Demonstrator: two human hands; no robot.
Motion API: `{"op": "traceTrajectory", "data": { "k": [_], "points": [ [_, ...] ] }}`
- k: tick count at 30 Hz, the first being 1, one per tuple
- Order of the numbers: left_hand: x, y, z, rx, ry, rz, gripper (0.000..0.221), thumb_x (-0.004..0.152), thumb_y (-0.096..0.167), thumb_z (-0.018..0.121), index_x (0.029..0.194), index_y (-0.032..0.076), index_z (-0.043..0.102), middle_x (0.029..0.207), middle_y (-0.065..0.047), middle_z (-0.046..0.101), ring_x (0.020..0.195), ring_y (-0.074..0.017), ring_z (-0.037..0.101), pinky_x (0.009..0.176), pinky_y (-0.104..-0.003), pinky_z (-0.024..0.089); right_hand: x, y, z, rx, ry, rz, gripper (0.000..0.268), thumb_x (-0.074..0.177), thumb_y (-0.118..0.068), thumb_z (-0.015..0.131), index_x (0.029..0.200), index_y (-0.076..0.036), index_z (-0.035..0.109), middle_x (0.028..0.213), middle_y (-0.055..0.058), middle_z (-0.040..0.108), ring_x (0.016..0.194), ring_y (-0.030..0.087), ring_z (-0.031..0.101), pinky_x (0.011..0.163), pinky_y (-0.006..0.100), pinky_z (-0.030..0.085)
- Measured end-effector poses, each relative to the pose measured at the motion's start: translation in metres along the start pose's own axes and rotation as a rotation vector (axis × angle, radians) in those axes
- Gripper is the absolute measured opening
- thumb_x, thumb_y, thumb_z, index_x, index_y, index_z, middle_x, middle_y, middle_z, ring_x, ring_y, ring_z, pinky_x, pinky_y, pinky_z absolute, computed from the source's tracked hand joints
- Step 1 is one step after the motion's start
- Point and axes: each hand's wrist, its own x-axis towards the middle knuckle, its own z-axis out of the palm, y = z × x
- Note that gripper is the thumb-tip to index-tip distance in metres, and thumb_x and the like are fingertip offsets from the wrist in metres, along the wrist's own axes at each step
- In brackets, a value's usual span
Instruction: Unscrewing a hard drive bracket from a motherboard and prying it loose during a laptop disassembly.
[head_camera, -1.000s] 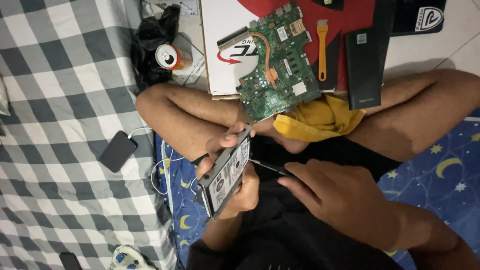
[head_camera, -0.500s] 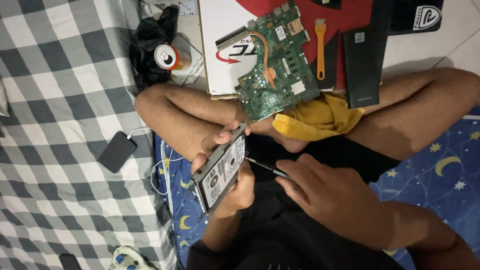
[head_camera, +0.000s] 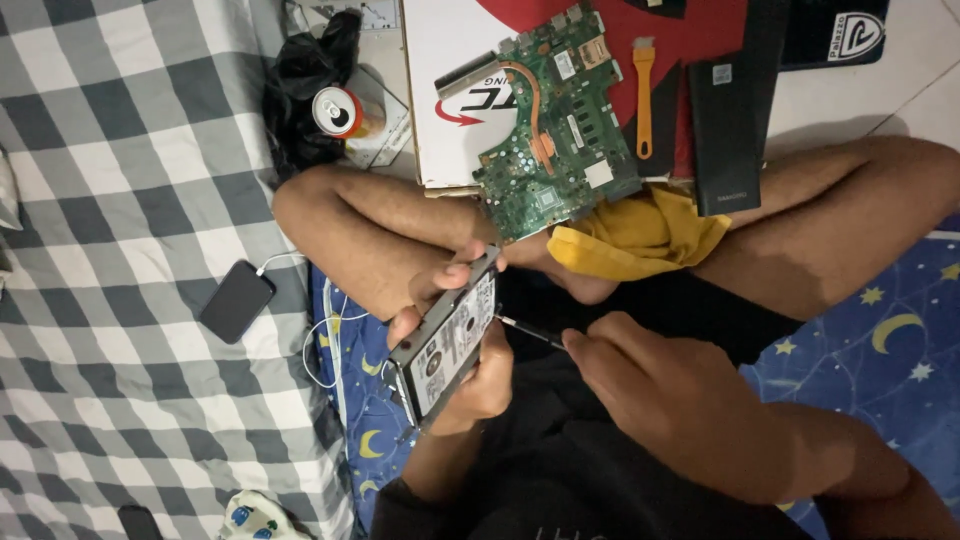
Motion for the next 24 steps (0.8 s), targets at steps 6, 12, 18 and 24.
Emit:
{"op": "traceTrajectory", "data": {
  "k": [6, 12, 18, 24],
  "points": [
    [0.007, 0.001, -0.002, 0.017, -0.024, -0.028, 0.097, 0.079, -0.026, 0.028, 0.161, 0.026, 0.016, 0.150, -0.020, 0.035, 0.151, -0.0410, 0.038, 0.132, -0.060, 0.038, 0.003, 0.004, 0.006, -0.171, -0.003, -0.048, 0.022, 0.102, -0.027, 0.067, 0.109, -0.006, 0.067, 0.081, 0.001, 0.060, 0.063, 0.014, 0.062, 0.046, 0.030, 0.045],
    [0.009, 0.003, -0.006, 0.014, -0.032, -0.016, 0.103, 0.075, -0.026, 0.029, 0.162, 0.027, 0.017, 0.148, -0.019, 0.035, 0.151, -0.0362, 0.037, 0.134, -0.061, 0.034, 0.003, 0.004, 0.011, -0.099, 0.024, -0.049, 0.019, 0.098, -0.017, 0.071, 0.113, -0.005, 0.067, 0.086, 0.002, 0.061, 0.068, 0.015, 0.064, 0.050, 0.028, 0.047],
    [0.005, -0.004, -0.001, -0.023, 0.010, 0.008, 0.095, 0.077, -0.028, 0.030, 0.158, 0.022, 0.021, 0.145, -0.023, 0.036, 0.145, -0.0431, 0.040, 0.128, -0.067, 0.039, 0.007, 0.005, 0.007, -0.189, 0.003, -0.068, 0.022, 0.102, -0.025, 0.068, 0.112, -0.005, 0.068, 0.073, 0.000, 0.055, 0.060, 0.014, 0.057, 0.048, 0.031, 0.046],
    [-0.002, -0.005, 0.003, 0.007, 0.041, -0.047, 0.075, 0.091, -0.024, 0.038, 0.152, 0.018, 0.029, 0.144, -0.014, 0.044, 0.145, -0.0285, 0.043, 0.126, -0.047, 0.037, 0.004, 0.009, 0.007, -0.108, 0.011, -0.041, 0.022, 0.102, -0.025, 0.066, 0.110, -0.005, 0.066, 0.081, 0.002, 0.062, 0.068, 0.015, 0.064, 0.053, 0.033, 0.049]
  ]
}}
